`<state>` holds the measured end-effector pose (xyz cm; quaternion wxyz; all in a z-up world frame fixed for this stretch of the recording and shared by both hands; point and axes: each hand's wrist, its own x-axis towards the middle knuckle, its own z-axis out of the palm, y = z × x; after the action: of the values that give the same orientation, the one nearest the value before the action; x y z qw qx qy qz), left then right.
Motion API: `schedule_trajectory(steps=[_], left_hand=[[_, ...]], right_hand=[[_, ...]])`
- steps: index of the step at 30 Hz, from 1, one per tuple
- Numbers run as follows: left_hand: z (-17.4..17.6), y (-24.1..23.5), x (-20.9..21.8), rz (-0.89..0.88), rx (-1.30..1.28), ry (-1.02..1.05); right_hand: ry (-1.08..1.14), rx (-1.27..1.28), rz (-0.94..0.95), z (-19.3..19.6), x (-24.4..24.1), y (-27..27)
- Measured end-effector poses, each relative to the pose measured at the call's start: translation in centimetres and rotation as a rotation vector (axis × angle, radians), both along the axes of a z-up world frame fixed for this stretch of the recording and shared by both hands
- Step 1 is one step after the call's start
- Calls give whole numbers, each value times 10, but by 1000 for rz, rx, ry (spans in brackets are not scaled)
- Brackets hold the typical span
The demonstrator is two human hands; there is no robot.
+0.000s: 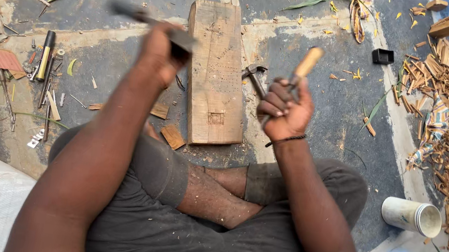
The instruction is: The person sits on the floor and uses a chisel and hammer to carve a rectangular recess into a wooden plank. They repeatedly strike the chisel to remove wood chips, occasionally clearing debris by hand and adjusting the chisel's position to refine the cut.
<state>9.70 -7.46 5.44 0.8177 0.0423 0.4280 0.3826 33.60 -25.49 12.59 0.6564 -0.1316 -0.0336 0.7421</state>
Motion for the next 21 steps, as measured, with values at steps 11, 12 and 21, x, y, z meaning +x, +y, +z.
schedule_trajectory(steps=[11, 12, 21], left_hand=[[-67, -29, 63, -1028, 712, 573], [-70, -30, 65, -1004, 896, 717], [-11, -17, 45, -885, 1506, 1342]], right_hand=[[-652, -191, -213, -40, -6, 11], [-614, -209, -209, -44, -5, 11], [-898, -166, -260, -75, -39, 52]])
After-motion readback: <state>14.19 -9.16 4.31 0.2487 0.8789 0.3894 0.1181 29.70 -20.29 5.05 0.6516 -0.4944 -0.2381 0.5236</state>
